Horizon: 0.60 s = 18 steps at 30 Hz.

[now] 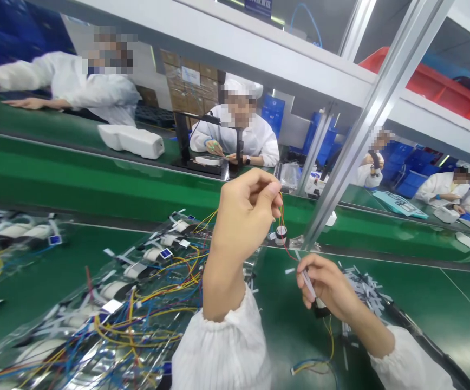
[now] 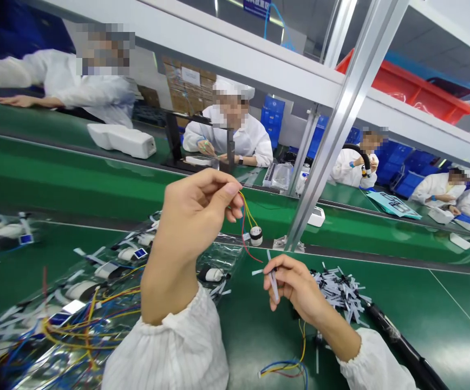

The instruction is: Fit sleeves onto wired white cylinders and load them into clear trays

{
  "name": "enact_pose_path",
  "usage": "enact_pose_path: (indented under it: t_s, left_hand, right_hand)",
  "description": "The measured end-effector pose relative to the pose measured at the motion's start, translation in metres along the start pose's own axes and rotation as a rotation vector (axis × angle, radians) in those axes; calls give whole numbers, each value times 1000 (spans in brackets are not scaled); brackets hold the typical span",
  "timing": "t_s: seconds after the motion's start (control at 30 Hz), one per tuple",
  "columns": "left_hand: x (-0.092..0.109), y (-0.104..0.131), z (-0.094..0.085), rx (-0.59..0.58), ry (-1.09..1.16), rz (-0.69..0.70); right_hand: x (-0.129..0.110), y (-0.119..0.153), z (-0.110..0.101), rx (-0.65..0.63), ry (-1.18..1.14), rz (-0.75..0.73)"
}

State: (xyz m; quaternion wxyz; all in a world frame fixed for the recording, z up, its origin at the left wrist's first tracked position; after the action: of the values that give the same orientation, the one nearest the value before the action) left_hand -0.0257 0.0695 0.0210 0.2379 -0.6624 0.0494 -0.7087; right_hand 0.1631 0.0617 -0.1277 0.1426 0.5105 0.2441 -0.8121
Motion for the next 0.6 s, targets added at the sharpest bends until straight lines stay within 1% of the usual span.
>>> enact_pose_path:
  t_s: [0.07,0.13,0.2,0.27,0.37,0.43,0.47,0.53,0.6]
  left_hand:
    - [-2,-1,6,-19,3,-10]
    - [-5,-3,13,-41,4,-22]
    - [-9,-5,20,-63,2,-33]
    - [-12,-7,25,-78,-2,-46]
    - [-13,-7,30,-89,4,-63]
    - [-12,-5,33,-96,24,-64]
    - [-10,-3,35,-102,41,-63]
    - [-5,1,40,-113,82,-60]
    - [0,6,45,-123,120,-55]
  right_hand:
    - [-7,0,-2,32,103,-53]
    - [-7,0,-3,45,231,-75]
    - [2,1,-5,69,313,-40]
    - [20,4,-7,110,309,60]
    - [49,8,-7,144,160,246]
    - [59,7,-3,125,12,332]
    - [60,5,-1,116,-68,355]
    - [56,-2,1,128,-222,356]
    - [46,-13,-3,186,-346,318]
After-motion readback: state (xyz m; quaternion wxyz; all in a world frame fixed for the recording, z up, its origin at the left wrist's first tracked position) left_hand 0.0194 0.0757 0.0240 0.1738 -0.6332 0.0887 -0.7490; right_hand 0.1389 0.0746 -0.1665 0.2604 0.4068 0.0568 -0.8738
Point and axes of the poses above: each hand's wrist, its own y-axis away from the middle knuckle, its own z-axis out of the palm, x = y × z, the point moved 7 cm from there along -y, towards the middle knuckle, and after that the axes turned 14 degrees about -z, right-handed, at the moved point
